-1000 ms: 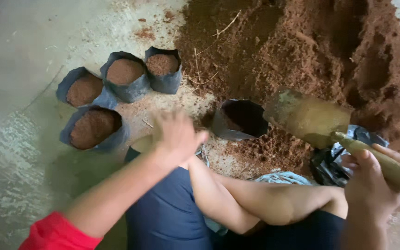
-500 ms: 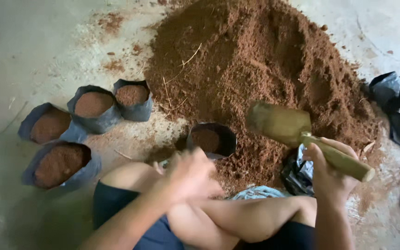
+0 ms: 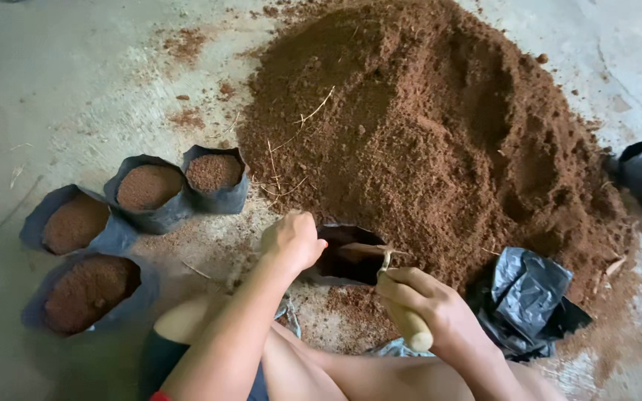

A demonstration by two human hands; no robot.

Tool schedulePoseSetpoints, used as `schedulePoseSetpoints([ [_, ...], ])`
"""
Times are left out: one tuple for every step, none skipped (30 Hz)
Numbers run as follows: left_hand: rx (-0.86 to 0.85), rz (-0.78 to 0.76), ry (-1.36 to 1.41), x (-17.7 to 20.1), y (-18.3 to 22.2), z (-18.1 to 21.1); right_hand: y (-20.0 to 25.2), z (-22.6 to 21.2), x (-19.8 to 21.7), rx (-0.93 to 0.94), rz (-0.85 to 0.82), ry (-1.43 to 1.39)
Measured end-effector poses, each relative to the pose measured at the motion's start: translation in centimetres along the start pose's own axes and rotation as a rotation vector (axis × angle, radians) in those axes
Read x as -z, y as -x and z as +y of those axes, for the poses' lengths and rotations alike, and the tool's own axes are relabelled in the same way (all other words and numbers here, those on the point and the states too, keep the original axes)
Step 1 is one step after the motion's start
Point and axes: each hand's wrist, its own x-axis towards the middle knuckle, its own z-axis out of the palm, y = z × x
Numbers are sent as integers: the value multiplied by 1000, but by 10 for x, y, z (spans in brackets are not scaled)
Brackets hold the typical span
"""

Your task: The person scoops soil from a large pile on the floor using a small trowel and fills several black plastic nursery bags. They repeatedly transfer soil into the bags, occasionally using their hands to adjust the contents.

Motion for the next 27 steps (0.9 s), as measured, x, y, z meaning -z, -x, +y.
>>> schedulePoseSetpoints([
  [0,-35,2,5,0,0,-2,5,-5,10,-9,70],
  [0,-70,4,9,-1,0,-3,9,-9,21,-18,140],
  [1,-76,6,8,-5,-1,-3,11,-10,17,-23,139],
  [8,-79,7,6,-10,-1,-3,13,-12,54,-14,166],
  [17,-78,8,6,-15,-2,-5,16,-13,94,-5,193],
  [19,-82,10,7,-17,-1,-6,12,-11,94,-9,191],
  [45,-107,33,8,-19,-1,-7,8,-11,95,20,189],
  [71,-132,55,8,-20,0,-8,3,-10,96,48,188],
  [73,-136,56,10,-19,0,-10,-1,-10,94,45,186],
  [73,-139,55,13,-18,1,-13,-5,-10,64,68,103],
  [73,-142,55,14,-16,1,-15,-9,-11,32,92,19],
  [75,-147,54,14,-15,1,-13,-3,-17,28,89,16],
  [70,-142,53,15,-14,2,-12,3,-21,48,44,57],
  [65,-136,52,17,-13,3,-10,10,-26,68,0,98],
  [66,-136,54,14,-15,3,-14,6,-25,70,-2,98],
  [39,-128,27,12,-17,2,-17,1,-24,125,48,144],
  [12,-120,0,9,-18,1,-20,-4,-24,181,97,188],
  [14,-121,3,11,-19,1,-20,-4,-23,182,94,187],
  [16,-116,-3,11,-19,1,-18,-4,-22,184,66,157],
  [19,-112,-9,11,-19,2,-16,-5,-21,185,39,127],
  [19,-115,-9,10,-20,3,-13,-5,-21,183,37,126],
  [49,-128,18,8,-20,4,-10,-5,-21,167,-32,86],
  [79,-137,46,8,-22,5,-9,-5,-20,153,-100,47],
  [79,-136,47,8,-22,4,-8,-8,-17,154,-100,48],
  [82,-135,54,8,-22,3,-7,-11,-13,122,-135,1],
  [85,-134,61,8,-22,3,-6,-14,-9,91,-170,-45],
  [85,-137,61,7,-23,2,-6,-16,-8,88,-172,-46],
])
